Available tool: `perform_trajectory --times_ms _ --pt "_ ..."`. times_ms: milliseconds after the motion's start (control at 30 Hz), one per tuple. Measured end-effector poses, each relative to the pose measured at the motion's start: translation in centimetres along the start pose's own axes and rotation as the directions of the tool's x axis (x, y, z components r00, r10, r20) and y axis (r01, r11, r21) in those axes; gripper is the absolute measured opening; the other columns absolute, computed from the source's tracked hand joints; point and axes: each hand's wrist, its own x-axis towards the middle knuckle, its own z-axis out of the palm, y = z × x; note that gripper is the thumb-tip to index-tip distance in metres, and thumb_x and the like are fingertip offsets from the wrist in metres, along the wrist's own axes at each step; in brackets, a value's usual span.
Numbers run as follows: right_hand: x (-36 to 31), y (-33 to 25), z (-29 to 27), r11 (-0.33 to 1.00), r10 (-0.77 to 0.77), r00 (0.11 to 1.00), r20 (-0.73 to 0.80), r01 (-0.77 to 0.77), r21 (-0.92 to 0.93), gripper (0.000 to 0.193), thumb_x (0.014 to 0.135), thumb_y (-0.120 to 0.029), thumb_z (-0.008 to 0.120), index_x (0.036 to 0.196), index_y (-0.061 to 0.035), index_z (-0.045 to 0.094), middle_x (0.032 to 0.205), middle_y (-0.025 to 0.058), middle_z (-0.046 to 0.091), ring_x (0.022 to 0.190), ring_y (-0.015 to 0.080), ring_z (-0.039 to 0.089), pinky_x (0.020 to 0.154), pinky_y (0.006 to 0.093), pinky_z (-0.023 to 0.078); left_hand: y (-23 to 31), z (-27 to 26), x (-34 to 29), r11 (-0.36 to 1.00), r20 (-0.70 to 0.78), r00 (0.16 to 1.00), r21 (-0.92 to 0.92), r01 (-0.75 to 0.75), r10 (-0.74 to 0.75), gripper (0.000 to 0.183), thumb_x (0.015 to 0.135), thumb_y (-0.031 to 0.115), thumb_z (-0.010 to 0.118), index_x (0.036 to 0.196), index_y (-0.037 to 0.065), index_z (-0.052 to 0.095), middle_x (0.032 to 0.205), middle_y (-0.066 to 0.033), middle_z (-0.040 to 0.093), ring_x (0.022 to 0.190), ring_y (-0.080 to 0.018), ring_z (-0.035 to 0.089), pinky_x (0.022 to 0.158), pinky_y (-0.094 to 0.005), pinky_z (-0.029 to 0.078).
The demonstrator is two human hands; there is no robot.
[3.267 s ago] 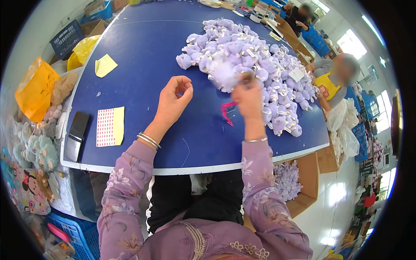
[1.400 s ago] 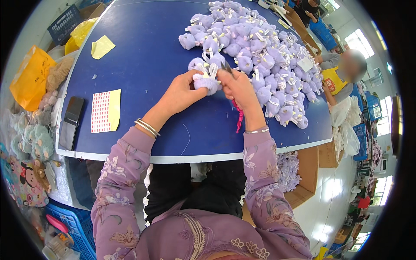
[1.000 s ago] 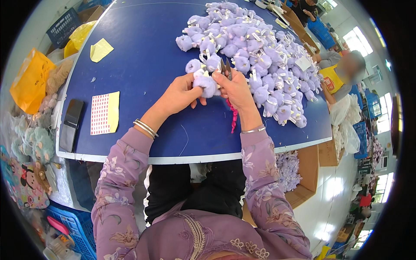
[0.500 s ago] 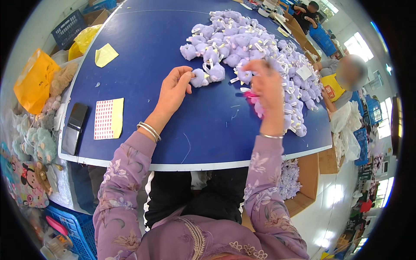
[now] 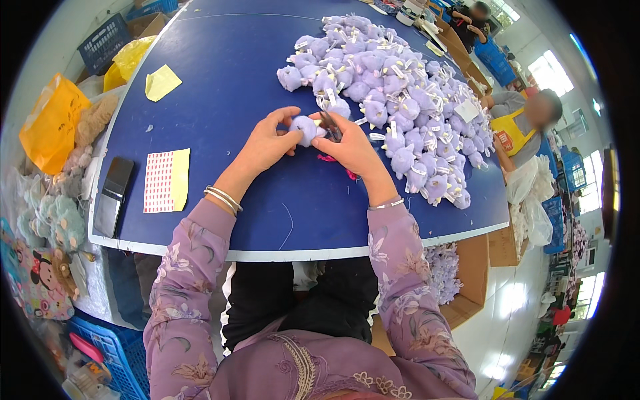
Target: The person trims loose threads and excess fabric from small purple plush toys using scissors. They handle the toys one at a time, cutting and then placing them into a cardboard box.
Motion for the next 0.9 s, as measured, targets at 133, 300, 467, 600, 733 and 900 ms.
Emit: perform_trajectory --times_ms 133,300,467,600,733,900 --pt "-0.5 -0.8 -0.3 0.999 -0.005 0.998 -0.07 0.008 0.042 0.037 0.08 -0.014 0.07 0.114 -0.001 0.061 0.104 0.0062 0.065 0.091 0.0125 0.061 0.08 0.0268 0.048 0.0 0.5 -0.2 0.997 0.039 0.999 -0.079 -0.025 0.028 0.051 0.083 0.013 0.061 0.131 -0.001 0.046 0.109 -0.01 0.058 0.08 -0.0129 0.062 0.065 -0.0252 0.052" --pt "-0.8 -1.7 -0.3 0.989 0.074 0.995 -0.063 -0.065 0.135 0.032 0.08 -0.013 0.07 0.109 -0.0022 0.063 0.095 0.0004 0.063 0.076 0.0047 0.052 0.067 0.0215 0.043 0.7 0.8 -0.7 0.993 0.071 0.996 -0.111 -0.039 0.047 0.043 0.082 0.012 0.063 0.121 0.0 0.05 0.1 -0.0066 0.061 0.079 -0.0116 0.061 0.063 -0.0241 0.05" --pt "-1.0 -1.3 0.3 0.995 -0.036 0.983 -0.178 0.052 0.088 0.025 0.083 -0.017 0.071 0.102 -0.0015 0.063 0.085 -0.0034 0.06 0.069 0.0024 0.046 0.062 0.0198 0.039 0.0 1.1 -0.6 0.982 -0.041 0.981 -0.024 -0.189 0.188 0.035 0.083 0.006 0.06 0.118 0.003 0.051 0.093 -0.0027 0.058 0.076 -0.0083 0.059 0.061 -0.0226 0.047" --pt "-0.9 -1.7 0.6 0.996 -0.054 0.981 -0.186 0.067 0.066 0.022 0.086 -0.019 0.07 0.098 -0.0017 0.062 0.08 -0.0036 0.058 0.069 0.0027 0.046 0.061 0.0197 0.039 -1.2 1.6 -0.4 0.946 -0.027 0.946 0.02 -0.322 0.323 0.034 0.083 0.006 0.06 0.117 0.003 0.054 0.09 -0.0013 0.057 0.073 -0.0065 0.056 0.061 -0.0217 0.046" --pt "-1.0 -1.2 -0.5 0.981 0.02 0.985 -0.169 0.013 0.192 0.019 0.089 -0.02 0.068 0.093 -0.003 0.06 0.075 -0.0026 0.058 0.068 0.0029 0.046 0.06 0.02 0.037 0.1 1.8 -1.1 0.972 -0.057 0.971 0.032 -0.232 0.233 0.031 0.083 0.006 0.062 0.114 0.002 0.058 0.09 -0.0014 0.058 0.07 -0.0057 0.055 0.061 -0.0219 0.046" --pt "-0.7 -0.7 -0.9 0.974 0.055 0.991 -0.125 -0.026 0.224 0.021 0.091 -0.023 0.065 0.094 -0.0033 0.059 0.073 -0.0018 0.059 0.064 0.0031 0.045 0.056 0.0203 0.036 -0.3 1.3 -0.8 0.929 -0.108 0.937 0.211 -0.305 0.332 0.029 0.085 0.008 0.064 0.113 0.0 0.063 0.087 -0.0013 0.06 0.068 -0.0055 0.055 0.061 -0.0222 0.046"
